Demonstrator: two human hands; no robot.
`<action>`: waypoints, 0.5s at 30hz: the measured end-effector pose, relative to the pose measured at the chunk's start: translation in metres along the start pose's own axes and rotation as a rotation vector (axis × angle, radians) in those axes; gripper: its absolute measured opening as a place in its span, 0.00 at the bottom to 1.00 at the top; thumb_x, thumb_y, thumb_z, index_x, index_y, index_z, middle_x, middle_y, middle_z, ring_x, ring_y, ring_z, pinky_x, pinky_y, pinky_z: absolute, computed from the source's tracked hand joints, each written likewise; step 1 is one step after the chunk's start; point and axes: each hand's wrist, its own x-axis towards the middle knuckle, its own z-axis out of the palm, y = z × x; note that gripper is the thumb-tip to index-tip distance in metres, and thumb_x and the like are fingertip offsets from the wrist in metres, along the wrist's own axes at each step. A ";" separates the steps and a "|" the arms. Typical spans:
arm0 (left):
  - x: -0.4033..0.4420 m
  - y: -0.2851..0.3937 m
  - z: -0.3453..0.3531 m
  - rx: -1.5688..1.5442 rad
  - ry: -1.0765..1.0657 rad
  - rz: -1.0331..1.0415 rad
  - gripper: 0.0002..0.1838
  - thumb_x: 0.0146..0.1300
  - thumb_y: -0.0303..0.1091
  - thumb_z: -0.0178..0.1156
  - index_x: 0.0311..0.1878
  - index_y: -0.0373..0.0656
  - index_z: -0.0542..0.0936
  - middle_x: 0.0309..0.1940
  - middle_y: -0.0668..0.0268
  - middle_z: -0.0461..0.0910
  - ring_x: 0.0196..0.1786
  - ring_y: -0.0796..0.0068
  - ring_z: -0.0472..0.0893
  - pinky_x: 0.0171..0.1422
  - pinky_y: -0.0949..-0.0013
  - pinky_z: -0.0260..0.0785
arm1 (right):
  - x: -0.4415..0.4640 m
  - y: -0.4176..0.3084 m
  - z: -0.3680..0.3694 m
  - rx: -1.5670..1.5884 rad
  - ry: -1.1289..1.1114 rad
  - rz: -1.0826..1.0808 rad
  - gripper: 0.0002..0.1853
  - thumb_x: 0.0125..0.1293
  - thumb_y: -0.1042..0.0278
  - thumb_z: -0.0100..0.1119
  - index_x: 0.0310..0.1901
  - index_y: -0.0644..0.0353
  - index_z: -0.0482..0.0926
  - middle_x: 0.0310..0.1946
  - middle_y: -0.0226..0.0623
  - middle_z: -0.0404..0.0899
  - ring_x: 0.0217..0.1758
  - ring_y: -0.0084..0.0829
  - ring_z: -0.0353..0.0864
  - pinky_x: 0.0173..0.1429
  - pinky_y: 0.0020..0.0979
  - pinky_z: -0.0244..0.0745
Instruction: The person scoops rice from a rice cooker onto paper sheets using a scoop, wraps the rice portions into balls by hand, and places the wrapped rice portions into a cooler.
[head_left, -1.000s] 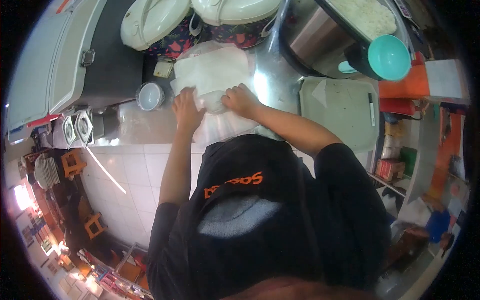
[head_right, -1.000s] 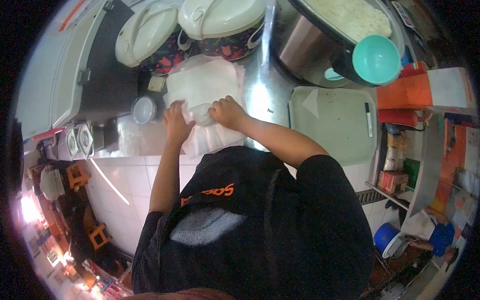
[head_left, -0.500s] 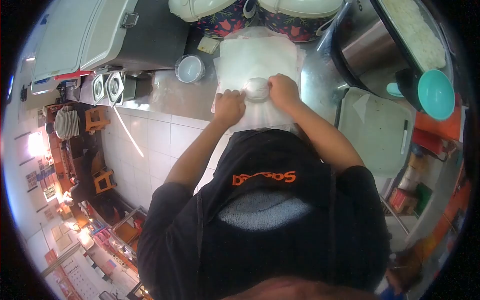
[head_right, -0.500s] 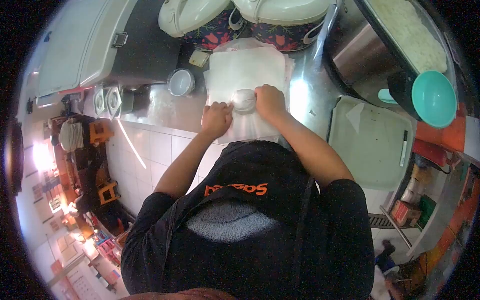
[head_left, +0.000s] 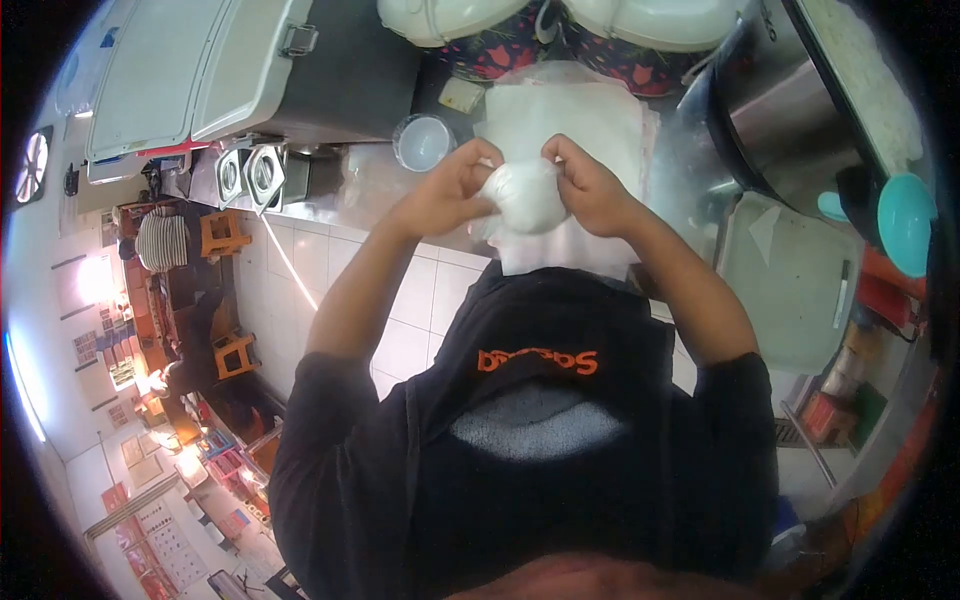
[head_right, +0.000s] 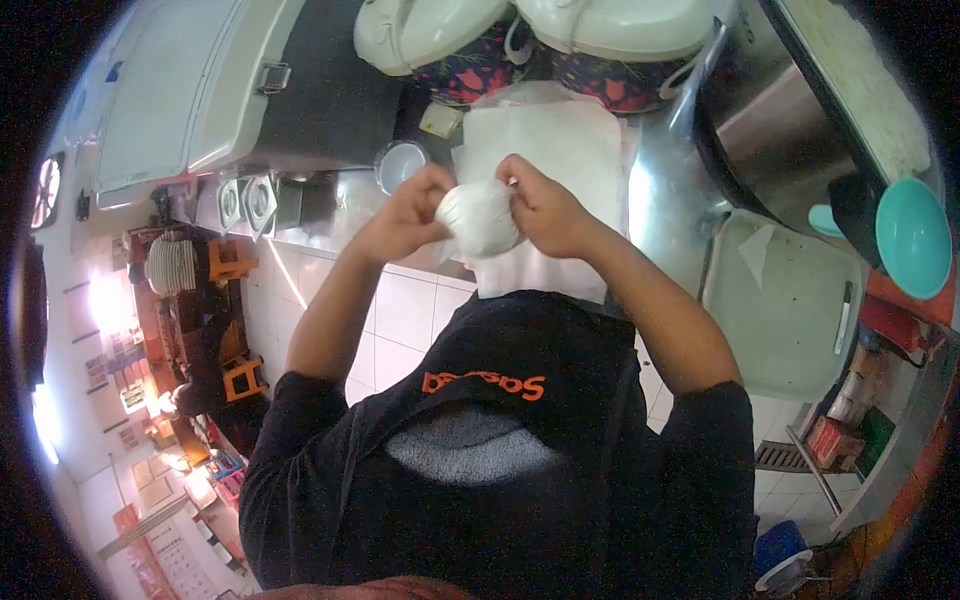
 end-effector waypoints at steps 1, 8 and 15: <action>-0.015 0.020 -0.003 0.010 -0.001 0.068 0.30 0.52 0.20 0.66 0.59 0.43 0.66 0.48 0.58 0.80 0.53 0.73 0.79 0.59 0.64 0.70 | 0.006 -0.020 0.004 0.271 -0.159 0.018 0.06 0.73 0.72 0.49 0.48 0.58 0.66 0.42 0.34 0.79 0.43 0.29 0.80 0.48 0.33 0.73; -0.074 0.113 -0.048 0.500 -0.135 0.992 0.17 0.66 0.44 0.62 0.53 0.44 0.80 0.51 0.47 0.82 0.55 0.42 0.82 0.70 0.39 0.61 | 0.072 -0.091 0.111 1.052 -0.672 -0.129 0.27 0.66 0.62 0.66 0.64 0.57 0.69 0.55 0.32 0.74 0.60 0.22 0.73 0.64 0.29 0.70; -0.125 0.142 -0.161 0.769 0.289 1.461 0.05 0.65 0.32 0.61 0.43 0.46 0.80 0.39 0.47 0.84 0.35 0.58 0.87 0.32 0.68 0.80 | 0.149 -0.176 0.156 0.495 -0.447 0.083 0.31 0.57 0.64 0.75 0.59 0.60 0.71 0.51 0.32 0.78 0.55 0.24 0.77 0.57 0.28 0.75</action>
